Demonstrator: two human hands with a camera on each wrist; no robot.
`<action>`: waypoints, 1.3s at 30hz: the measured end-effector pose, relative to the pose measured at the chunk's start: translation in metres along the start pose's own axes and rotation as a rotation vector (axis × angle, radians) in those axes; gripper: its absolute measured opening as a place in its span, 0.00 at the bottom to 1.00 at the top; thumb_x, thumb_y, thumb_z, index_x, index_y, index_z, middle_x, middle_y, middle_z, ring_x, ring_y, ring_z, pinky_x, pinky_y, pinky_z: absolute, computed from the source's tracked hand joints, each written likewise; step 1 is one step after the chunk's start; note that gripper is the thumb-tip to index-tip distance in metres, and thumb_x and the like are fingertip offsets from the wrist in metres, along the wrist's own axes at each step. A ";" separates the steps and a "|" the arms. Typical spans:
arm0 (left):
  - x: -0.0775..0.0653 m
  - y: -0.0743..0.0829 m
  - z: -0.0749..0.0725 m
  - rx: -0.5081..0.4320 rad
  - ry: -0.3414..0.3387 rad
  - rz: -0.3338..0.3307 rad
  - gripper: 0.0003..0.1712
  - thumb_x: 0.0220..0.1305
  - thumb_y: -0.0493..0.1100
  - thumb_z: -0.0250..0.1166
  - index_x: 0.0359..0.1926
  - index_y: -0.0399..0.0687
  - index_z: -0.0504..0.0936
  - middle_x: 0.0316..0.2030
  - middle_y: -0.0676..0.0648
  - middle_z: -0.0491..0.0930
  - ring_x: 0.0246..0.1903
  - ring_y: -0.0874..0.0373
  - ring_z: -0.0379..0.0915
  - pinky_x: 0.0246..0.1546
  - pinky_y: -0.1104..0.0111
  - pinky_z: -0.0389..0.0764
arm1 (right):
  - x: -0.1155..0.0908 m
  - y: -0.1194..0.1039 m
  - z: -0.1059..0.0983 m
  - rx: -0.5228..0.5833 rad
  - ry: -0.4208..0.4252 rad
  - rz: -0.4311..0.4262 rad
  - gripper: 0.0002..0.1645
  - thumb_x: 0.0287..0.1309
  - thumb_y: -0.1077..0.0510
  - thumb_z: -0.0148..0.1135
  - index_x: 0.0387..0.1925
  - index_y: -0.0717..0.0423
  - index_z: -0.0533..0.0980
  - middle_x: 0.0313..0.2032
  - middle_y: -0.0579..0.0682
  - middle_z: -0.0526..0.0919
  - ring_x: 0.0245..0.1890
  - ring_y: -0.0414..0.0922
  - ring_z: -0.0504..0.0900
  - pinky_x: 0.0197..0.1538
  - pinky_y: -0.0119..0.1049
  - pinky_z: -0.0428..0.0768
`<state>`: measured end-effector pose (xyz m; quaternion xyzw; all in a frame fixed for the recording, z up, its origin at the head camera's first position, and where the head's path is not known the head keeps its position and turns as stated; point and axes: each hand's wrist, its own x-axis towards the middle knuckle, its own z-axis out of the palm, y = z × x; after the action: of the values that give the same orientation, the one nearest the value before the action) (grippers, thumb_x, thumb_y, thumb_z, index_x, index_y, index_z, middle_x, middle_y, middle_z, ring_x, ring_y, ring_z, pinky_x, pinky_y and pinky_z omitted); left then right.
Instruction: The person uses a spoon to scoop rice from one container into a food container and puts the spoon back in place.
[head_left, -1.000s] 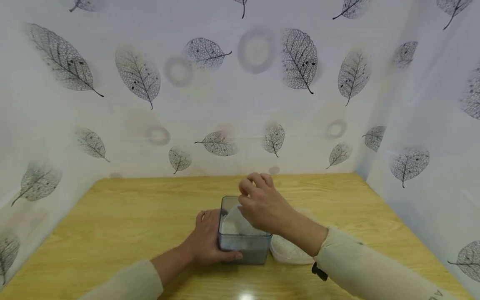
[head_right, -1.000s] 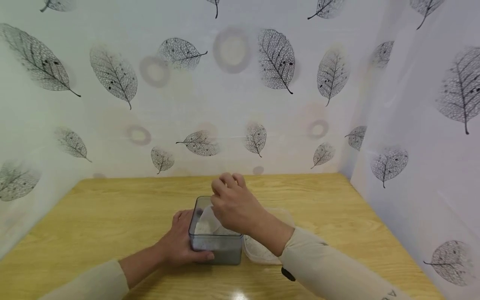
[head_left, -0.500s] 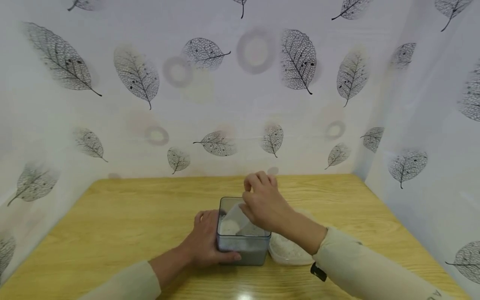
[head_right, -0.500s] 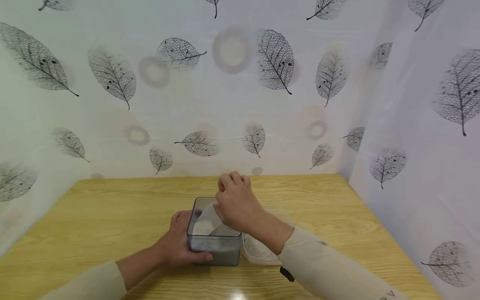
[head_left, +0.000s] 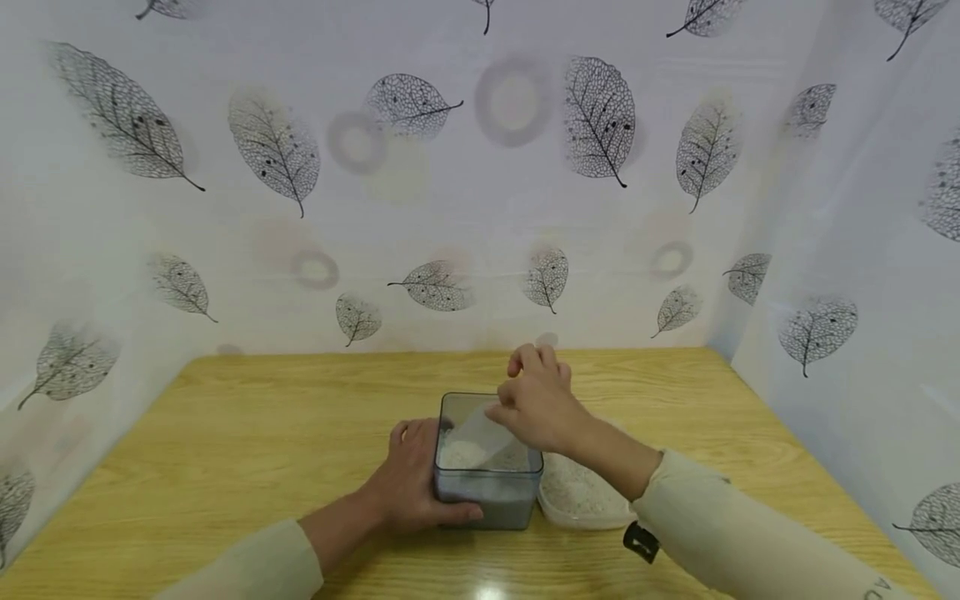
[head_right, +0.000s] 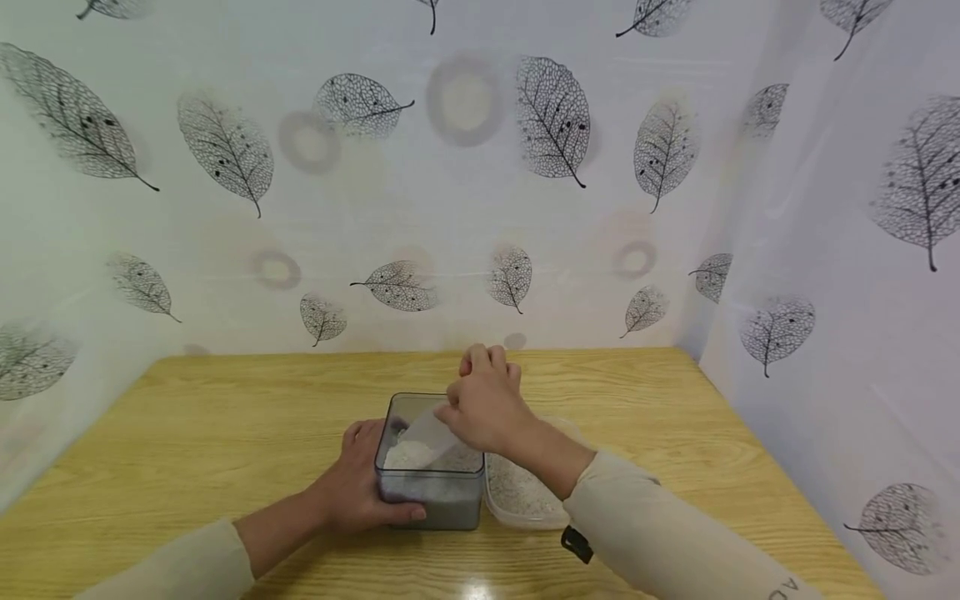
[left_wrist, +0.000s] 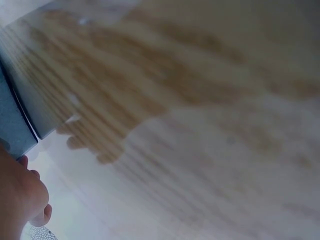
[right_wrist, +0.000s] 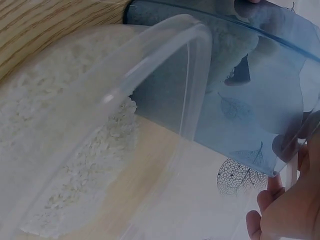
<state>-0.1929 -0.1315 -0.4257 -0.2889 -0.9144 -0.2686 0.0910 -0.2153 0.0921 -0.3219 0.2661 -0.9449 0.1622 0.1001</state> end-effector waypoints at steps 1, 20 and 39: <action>0.000 0.000 0.000 0.000 0.002 -0.001 0.62 0.39 0.81 0.68 0.64 0.45 0.62 0.55 0.49 0.71 0.58 0.50 0.64 0.63 0.49 0.53 | 0.000 0.001 -0.001 0.019 -0.008 0.011 0.25 0.61 0.47 0.65 0.11 0.44 0.69 0.41 0.49 0.65 0.47 0.52 0.57 0.43 0.45 0.54; 0.001 -0.001 -0.001 0.006 0.023 0.011 0.62 0.38 0.83 0.67 0.63 0.46 0.63 0.53 0.50 0.72 0.56 0.52 0.65 0.63 0.49 0.55 | -0.004 0.022 -0.022 0.286 -0.046 0.133 0.24 0.64 0.48 0.65 0.13 0.49 0.73 0.40 0.49 0.64 0.45 0.53 0.57 0.45 0.51 0.53; -0.001 0.000 0.001 0.015 0.023 0.028 0.63 0.40 0.82 0.68 0.65 0.43 0.63 0.55 0.49 0.72 0.57 0.51 0.65 0.62 0.47 0.54 | -0.021 0.051 -0.051 0.369 0.029 0.185 0.26 0.67 0.51 0.62 0.14 0.51 0.67 0.41 0.54 0.66 0.51 0.56 0.61 0.52 0.51 0.63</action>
<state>-0.1925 -0.1313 -0.4270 -0.2978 -0.9112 -0.2638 0.1072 -0.2199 0.1616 -0.2937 0.1897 -0.9180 0.3448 0.0479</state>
